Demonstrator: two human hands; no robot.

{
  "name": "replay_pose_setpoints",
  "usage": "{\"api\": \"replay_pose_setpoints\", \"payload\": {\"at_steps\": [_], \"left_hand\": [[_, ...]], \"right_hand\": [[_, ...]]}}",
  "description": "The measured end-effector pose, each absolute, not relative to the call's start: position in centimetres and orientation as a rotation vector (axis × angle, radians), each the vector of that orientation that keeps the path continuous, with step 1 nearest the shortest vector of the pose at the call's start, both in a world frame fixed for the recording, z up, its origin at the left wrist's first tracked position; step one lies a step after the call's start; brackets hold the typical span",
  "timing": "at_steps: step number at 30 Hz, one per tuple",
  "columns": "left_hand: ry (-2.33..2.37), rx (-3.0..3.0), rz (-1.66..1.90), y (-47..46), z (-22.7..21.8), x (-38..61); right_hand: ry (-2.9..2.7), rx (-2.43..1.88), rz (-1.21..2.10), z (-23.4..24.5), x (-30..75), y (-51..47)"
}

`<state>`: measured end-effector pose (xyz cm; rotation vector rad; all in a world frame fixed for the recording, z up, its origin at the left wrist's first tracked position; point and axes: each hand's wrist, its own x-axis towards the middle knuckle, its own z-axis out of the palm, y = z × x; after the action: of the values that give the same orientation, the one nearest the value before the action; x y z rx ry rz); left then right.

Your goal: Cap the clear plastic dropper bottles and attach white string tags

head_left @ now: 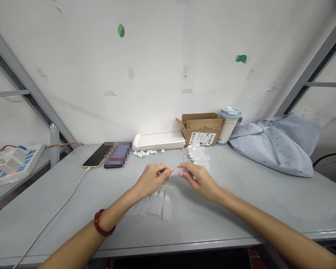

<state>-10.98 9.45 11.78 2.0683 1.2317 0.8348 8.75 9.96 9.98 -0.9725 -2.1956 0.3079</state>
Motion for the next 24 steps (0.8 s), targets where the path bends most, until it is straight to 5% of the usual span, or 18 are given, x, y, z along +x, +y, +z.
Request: {"api": "replay_pose_setpoints", "payload": {"at_steps": [12,24], "left_hand": [[1.747,2.518,0.779,16.8,9.2,-18.6],[1.59,2.646,0.561,17.5,8.2,-19.5]], "right_hand": [[-2.066,-1.188,-0.062,10.1,12.1,14.3],[-2.108,-1.323,-0.073,8.8,14.5,17.6]]}}
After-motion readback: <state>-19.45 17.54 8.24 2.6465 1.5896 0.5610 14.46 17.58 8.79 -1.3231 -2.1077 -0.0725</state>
